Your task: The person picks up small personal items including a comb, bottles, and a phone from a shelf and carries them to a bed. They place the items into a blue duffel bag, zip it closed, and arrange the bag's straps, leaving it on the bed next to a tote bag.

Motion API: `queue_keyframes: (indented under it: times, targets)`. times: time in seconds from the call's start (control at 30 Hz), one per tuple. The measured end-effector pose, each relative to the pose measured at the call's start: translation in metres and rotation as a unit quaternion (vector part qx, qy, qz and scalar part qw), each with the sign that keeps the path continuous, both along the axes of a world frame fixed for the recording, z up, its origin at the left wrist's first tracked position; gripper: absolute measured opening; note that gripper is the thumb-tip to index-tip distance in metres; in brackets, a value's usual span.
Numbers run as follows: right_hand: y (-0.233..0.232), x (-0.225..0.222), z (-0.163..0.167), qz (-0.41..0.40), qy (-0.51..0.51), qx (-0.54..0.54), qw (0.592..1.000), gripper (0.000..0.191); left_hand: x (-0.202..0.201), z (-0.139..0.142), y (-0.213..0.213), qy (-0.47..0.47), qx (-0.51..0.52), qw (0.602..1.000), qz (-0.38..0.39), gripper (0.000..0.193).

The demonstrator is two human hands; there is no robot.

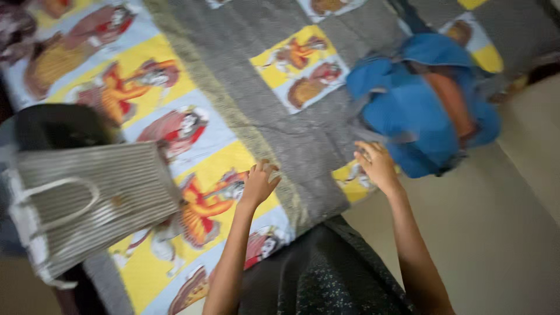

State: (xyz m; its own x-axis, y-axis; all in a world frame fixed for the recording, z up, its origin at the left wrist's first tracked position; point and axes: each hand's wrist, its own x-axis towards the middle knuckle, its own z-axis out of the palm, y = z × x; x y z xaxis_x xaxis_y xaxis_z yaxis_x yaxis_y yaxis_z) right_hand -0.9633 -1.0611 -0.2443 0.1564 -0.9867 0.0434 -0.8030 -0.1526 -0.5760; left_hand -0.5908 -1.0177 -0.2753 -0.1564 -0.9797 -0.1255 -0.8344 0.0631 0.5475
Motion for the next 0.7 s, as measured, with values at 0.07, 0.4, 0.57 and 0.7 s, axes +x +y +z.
queue_keyframes:
  times: [0.07, 0.4, 0.57, 0.7]
  targets:
    - [-0.014, -0.056, 0.000, -0.066, 0.052, -0.047, 0.995, 0.045, -0.046, -0.008, -0.009, 0.007, 0.019, 1.000, -0.018, 0.038]
    - [-0.076, -0.280, -0.023, -0.296, 0.100, -0.075, 0.947, 0.063, -0.237, 0.000, -0.067, 0.015, -0.004, 0.990, -0.137, 0.035]
    - [-0.101, -0.292, -0.025, -0.320, 0.166, -0.049, 0.931, 0.079, -0.320, 0.030, -0.124, 0.015, -0.055, 0.971, -0.233, 0.040]
    - [-0.118, -0.290, -0.030, -0.333, 0.198, -0.026, 0.921, 0.066, -0.383, 0.046, -0.178, -0.046, -0.222, 0.934, -0.276, 0.051]
